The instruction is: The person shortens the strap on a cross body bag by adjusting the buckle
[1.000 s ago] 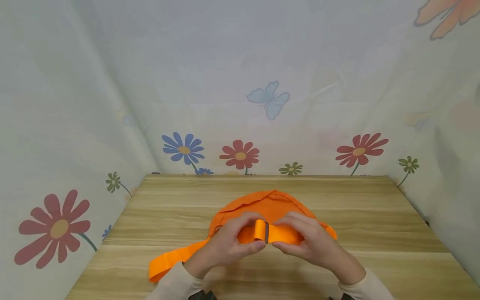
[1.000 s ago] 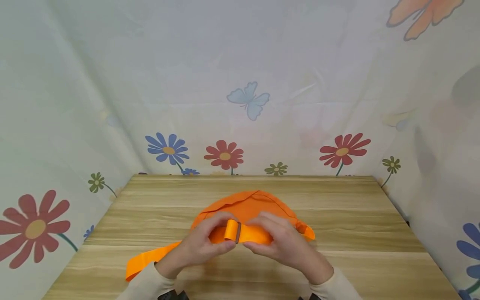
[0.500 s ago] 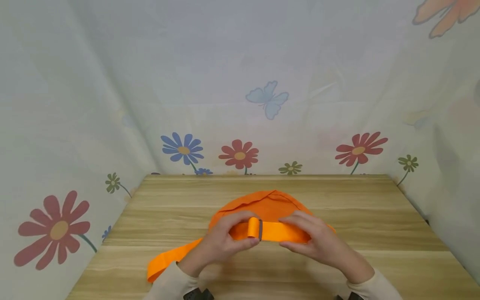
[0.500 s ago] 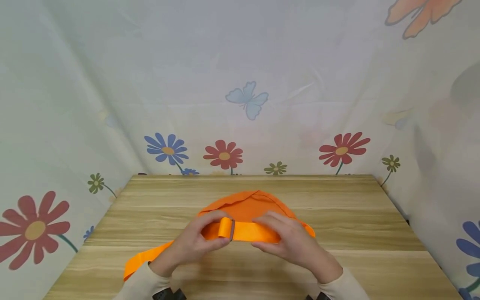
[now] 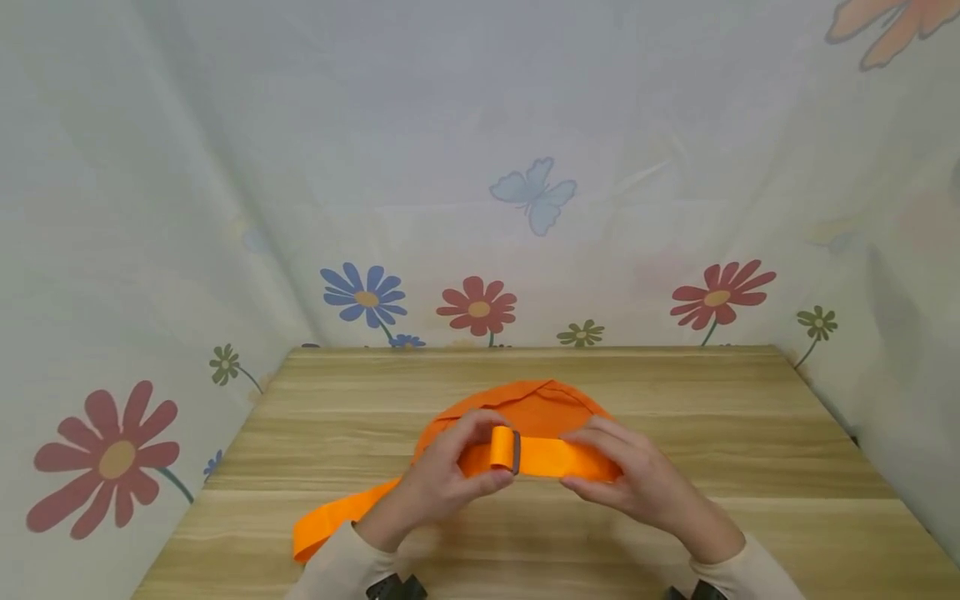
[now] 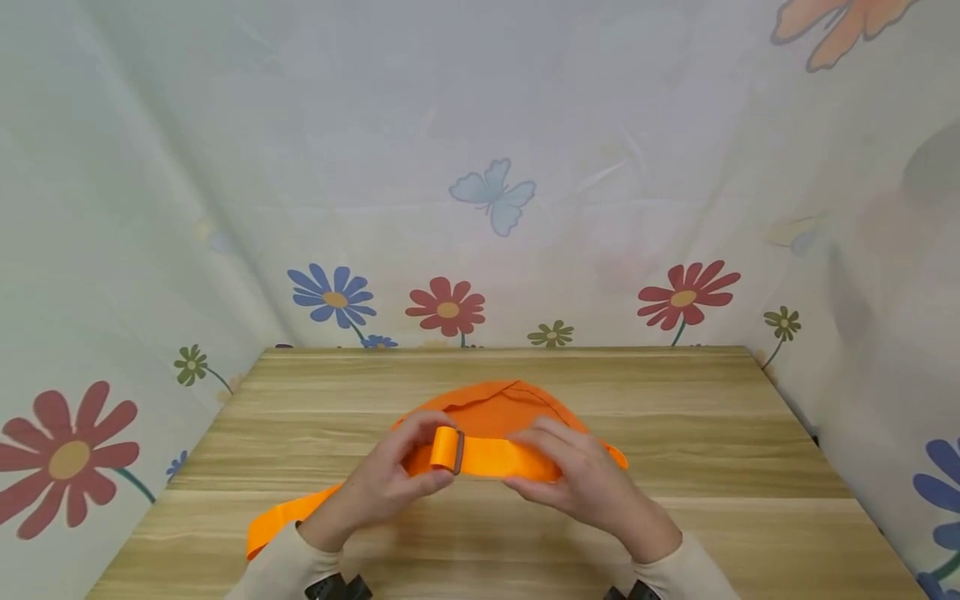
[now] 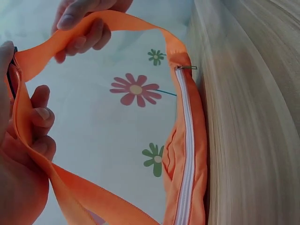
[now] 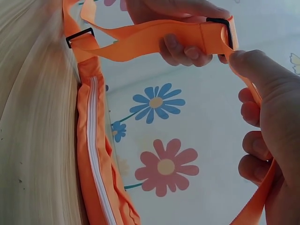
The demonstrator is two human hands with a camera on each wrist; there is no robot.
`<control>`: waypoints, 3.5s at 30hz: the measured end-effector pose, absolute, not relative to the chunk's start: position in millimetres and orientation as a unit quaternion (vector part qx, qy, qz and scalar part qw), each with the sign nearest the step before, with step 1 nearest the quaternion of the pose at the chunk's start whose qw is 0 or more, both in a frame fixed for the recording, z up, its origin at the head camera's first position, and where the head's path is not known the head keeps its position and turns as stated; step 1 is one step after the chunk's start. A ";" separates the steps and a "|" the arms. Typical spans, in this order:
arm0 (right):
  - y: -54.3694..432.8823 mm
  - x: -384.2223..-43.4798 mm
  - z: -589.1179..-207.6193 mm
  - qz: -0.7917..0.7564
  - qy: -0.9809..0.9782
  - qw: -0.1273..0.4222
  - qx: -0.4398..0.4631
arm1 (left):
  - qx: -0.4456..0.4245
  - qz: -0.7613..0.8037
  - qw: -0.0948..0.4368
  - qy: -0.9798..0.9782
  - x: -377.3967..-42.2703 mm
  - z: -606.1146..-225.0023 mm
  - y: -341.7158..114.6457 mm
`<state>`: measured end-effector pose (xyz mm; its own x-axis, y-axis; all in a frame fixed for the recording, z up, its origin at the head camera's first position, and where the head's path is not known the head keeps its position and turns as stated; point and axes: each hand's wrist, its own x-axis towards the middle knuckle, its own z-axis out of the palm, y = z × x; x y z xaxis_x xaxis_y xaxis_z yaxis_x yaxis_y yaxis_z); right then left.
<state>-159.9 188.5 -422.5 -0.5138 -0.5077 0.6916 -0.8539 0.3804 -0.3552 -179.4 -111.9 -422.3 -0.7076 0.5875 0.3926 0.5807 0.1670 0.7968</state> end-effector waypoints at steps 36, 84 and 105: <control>164.2 -164.6 -424.1 0.431 -0.701 0.310 0.476 | 0.432 0.520 -0.017 0.737 -179.6 -421.0 -106.8; 161.0 -163.3 -422.4 0.372 -0.764 0.263 0.458 | 0.465 0.408 -0.082 0.781 -183.8 -416.8 -103.4; 164.7 -161.7 -423.3 0.362 -0.786 0.220 0.450 | 0.463 0.348 -0.110 0.808 -181.7 -419.0 -110.2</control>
<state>-161.7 164.7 -423.3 -0.4985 -0.5486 0.6712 -0.8666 0.3332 -0.3713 -181.7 -110.2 -419.0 -0.5474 0.6709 0.5002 0.8243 0.3292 0.4605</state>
